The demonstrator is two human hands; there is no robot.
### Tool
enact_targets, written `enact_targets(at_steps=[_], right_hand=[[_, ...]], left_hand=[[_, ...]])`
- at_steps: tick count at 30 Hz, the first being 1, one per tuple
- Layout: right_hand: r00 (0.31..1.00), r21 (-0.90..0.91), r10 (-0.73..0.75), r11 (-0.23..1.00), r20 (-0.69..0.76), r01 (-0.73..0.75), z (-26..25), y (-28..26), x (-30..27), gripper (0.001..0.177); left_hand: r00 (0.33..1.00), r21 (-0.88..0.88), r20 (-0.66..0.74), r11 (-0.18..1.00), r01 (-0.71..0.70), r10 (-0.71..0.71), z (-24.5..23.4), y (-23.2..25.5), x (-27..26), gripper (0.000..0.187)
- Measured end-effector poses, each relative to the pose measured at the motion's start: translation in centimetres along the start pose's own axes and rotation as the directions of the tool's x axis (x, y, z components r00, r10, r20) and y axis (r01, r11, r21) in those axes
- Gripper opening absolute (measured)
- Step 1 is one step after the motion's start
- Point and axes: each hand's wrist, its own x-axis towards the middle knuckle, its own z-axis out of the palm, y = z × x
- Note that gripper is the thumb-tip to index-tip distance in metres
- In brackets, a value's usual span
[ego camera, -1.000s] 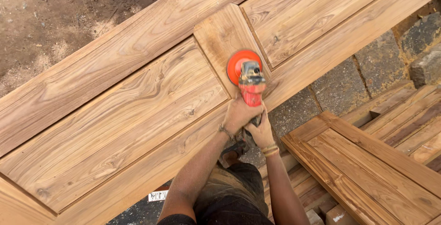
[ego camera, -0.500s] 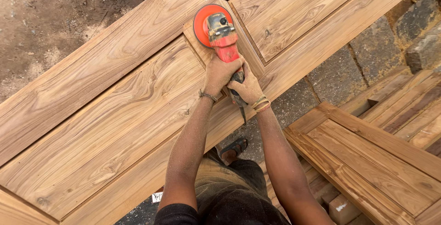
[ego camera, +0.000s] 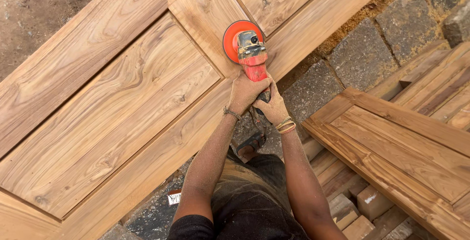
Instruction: The person uses a red orbital sander to smooth the surface of a wooden cabinet door. They move the sander across the flat panels and along the raised frame edges, generating sawdust. The person repositions the door and continues sanding different sections.
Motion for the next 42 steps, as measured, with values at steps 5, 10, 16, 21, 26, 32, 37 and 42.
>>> enact_targets(at_steps=[5,10,16,21,26,32,37,42], right_hand=[[0.991,0.063,0.132,0.989,-0.012,-0.131,-1.3,2.9,-3.6,0.097],[0.993,0.114,0.105,0.989,-0.059,-0.097,-2.2,5.5,-7.7,0.1],[0.98,0.149,0.157,0.979,-0.12,-0.139,-1.8,7.1,-10.3,0.099],[0.994,0.136,0.056,0.99,-0.095,-0.042,0.2,4.6,-6.2,0.098],[0.994,0.1,-0.104,0.99,0.022,0.102,3.5,-3.1,2.4,0.089],[0.977,0.029,0.16,0.986,0.138,-0.166,5.6,-10.9,11.5,0.088],[0.99,-0.15,-0.066,0.985,0.125,0.085,5.6,-8.2,14.1,0.099],[0.992,-0.128,0.002,0.992,0.127,0.014,4.2,-6.5,10.3,0.101]], left_hand=[[0.999,0.11,-0.009,0.993,-0.05,0.051,3.7,-1.3,-1.9,0.076],[0.994,0.106,0.107,0.994,0.019,-0.03,6.4,-2.1,-5.2,0.084],[0.965,0.21,0.264,0.976,-0.062,0.004,7.2,-1.7,-6.8,0.08],[0.99,0.086,0.138,0.996,-0.039,0.027,3.2,-0.7,-4.1,0.08],[0.999,0.048,0.047,0.999,-0.008,0.006,-5.2,0.7,1.9,0.063],[0.982,-0.104,-0.176,0.991,-0.087,0.068,-12.0,3.0,9.4,0.056],[0.977,-0.076,-0.196,0.993,-0.094,0.078,-12.3,3.4,10.4,0.054],[0.986,-0.053,-0.164,0.998,-0.04,0.031,-9.4,2.2,7.4,0.058]])
